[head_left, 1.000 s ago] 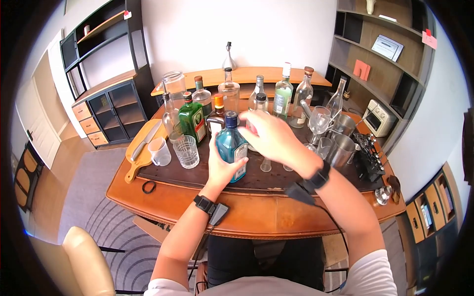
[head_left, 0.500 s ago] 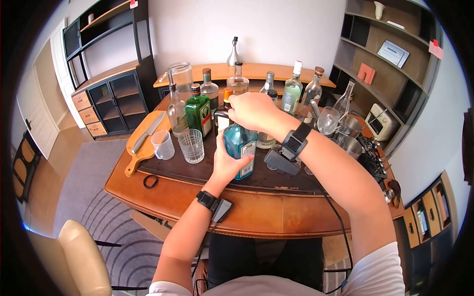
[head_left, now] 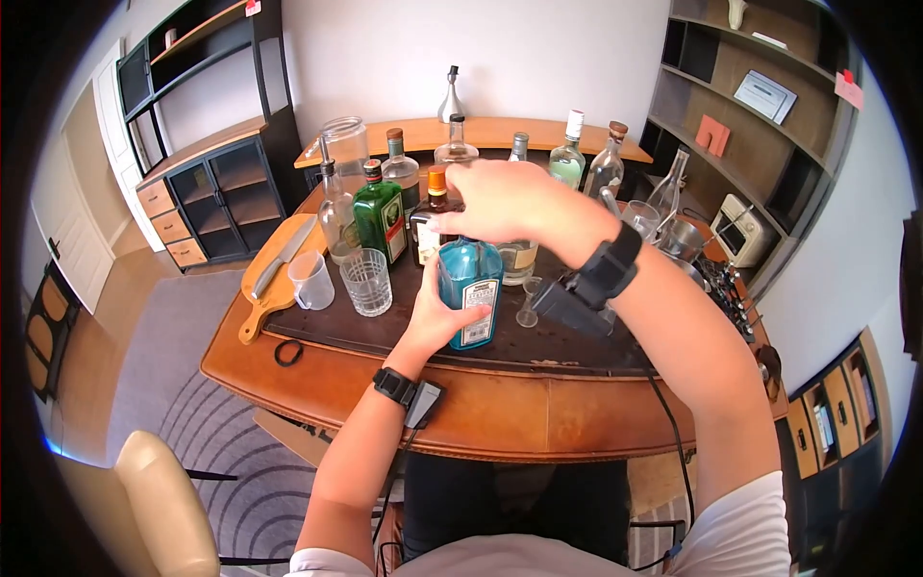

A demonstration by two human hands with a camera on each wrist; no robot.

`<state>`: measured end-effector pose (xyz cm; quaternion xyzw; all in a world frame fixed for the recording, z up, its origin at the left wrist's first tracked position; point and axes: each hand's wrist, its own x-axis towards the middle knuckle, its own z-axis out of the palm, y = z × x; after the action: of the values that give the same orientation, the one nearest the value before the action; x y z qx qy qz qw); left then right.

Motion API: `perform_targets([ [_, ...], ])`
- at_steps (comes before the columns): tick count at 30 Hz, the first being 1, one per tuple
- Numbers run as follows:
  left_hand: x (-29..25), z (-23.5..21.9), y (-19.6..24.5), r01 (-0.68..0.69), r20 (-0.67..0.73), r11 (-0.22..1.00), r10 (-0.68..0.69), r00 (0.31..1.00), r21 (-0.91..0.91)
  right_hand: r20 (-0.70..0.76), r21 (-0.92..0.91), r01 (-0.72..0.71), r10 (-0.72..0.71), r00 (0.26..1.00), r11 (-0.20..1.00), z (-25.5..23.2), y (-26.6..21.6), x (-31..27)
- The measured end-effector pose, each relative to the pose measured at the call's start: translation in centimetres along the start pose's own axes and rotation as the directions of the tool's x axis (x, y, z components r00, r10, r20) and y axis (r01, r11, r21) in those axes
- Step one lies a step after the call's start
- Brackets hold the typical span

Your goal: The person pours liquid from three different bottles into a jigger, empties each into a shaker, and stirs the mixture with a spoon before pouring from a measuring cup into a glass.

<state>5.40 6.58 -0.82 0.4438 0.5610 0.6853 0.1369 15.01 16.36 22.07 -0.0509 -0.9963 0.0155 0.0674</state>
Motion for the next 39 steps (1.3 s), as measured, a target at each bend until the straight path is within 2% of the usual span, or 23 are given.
perform_targets([
  [1, 0.0, 0.0, -0.2, 0.006, -0.003, 1.0, -0.006, 1.0, 0.011, 0.012, -0.146, -0.106, 0.109, 0.994, 0.984, 0.0, -0.5, -0.1],
  [4, 0.0, 0.0, -0.4, 0.018, -0.001, 1.0, -0.018, 1.0, -0.008, 0.059, -0.206, -0.055, 0.068, 0.996, 0.977, 1.3, 0.5, 0.9],
  [5, 0.0, 0.0, -0.4, 0.021, -0.001, 1.0, -0.021, 1.0, -0.022, 0.076, -0.168, -0.059, 0.073, 0.994, 0.984, 1.0, 0.7, 0.8],
  [8, 0.0, 0.1, -0.1, 0.003, 0.006, 0.999, -0.003, 1.0, -0.032, 0.024, 0.034, 0.119, -0.12, 0.992, 0.992, 0.6, 2.7, 1.5],
  [10, 0.0, 0.1, 0.0, 0.006, 0.011, 0.999, -0.006, 1.0, -0.034, -0.119, 0.153, 0.249, -0.233, 0.965, 0.956, 0.0, 4.2, 1.6],
  [12, 0.0, 0.2, 0.0, 0.0, 0.012, 1.0, 0.0, 1.0, -0.014, -0.348, 0.115, 0.327, -0.27, 0.898, 0.938, -0.3, 5.8, 1.0],
  [15, -0.1, 0.1, -0.1, 0.003, 0.012, 1.0, -0.003, 1.0, 0.013, -0.364, 0.336, 0.198, -0.067, 0.929, 0.921, -2.1, 5.5, -3.9],
  [18, -0.1, 0.1, -0.2, 0.059, 0.054, 0.995, -0.055, 0.997, -0.076, -0.219, 0.37, 0.009, 0.078, 0.973, 0.929, -1.8, 5.8, -10.4],
  [20, -0.3, 0.2, 0.2, 0.107, 0.062, 0.988, -0.101, 0.993, -0.115, -0.115, 0.452, -0.088, 0.156, 0.981, 0.888, 0.9, 7.5, -14.2],
  [21, -0.2, 0.1, 0.0, 0.071, 0.062, 0.995, -0.067, 0.996, -0.064, -0.101, 0.416, -0.111, 0.167, 0.981, 0.902, 2.9, 8.8, -16.1],
  [24, 0.0, -0.5, -1.2, 0.072, 0.091, 0.997, -0.07, 0.993, -0.018, -0.078, 0.335, -0.214, 0.253, 0.964, 0.918, 10.0, 12.9, -21.0],
  [26, -0.2, -0.4, -0.4, 0.12, 0.091, 0.992, -0.117, 0.989, -0.033, -0.088, 0.227, -0.379, 0.406, 0.91, 0.897, 12.9, 13.8, -23.8],
  [29, -0.1, -0.5, -0.9, 0.097, 0.104, 0.992, -0.088, 0.991, -0.076, -0.142, 0.1, -0.554, 0.563, 0.814, 0.826, 16.0, 14.0, -26.1],
  [32, 0.0, -0.6, -1.2, 0.113, 0.11, 0.992, -0.106, 0.988, -0.052, -0.224, 0.081, -0.577, 0.579, 0.784, 0.812, 18.1, 14.2, -26.9],
  [33, 0.0, -0.7, -1.2, 0.113, 0.117, 0.992, -0.106, 0.987, -0.05, -0.184, 0.089, -0.601, 0.606, 0.774, 0.794, 18.4, 14.1, -27.1],
  [36, -0.1, -0.7, -1.1, 0.115, 0.125, 0.992, -0.108, 0.986, -0.046, -0.321, 0.004, -0.601, 0.57, 0.756, 0.799, 18.3, 12.8, -27.1],
  [37, -0.1, -0.7, -0.9, 0.117, 0.123, 0.992, -0.111, 0.986, -0.046, -0.313, 0.002, -0.602, 0.572, 0.758, 0.799, 17.6, 12.1, -26.5],
  [39, -0.3, -0.8, -0.8, 0.116, 0.125, 0.992, -0.109, 0.986, -0.05, -0.366, 0.184, -0.442, 0.478, 0.798, 0.878, 17.7, 11.6, -25.3],
])
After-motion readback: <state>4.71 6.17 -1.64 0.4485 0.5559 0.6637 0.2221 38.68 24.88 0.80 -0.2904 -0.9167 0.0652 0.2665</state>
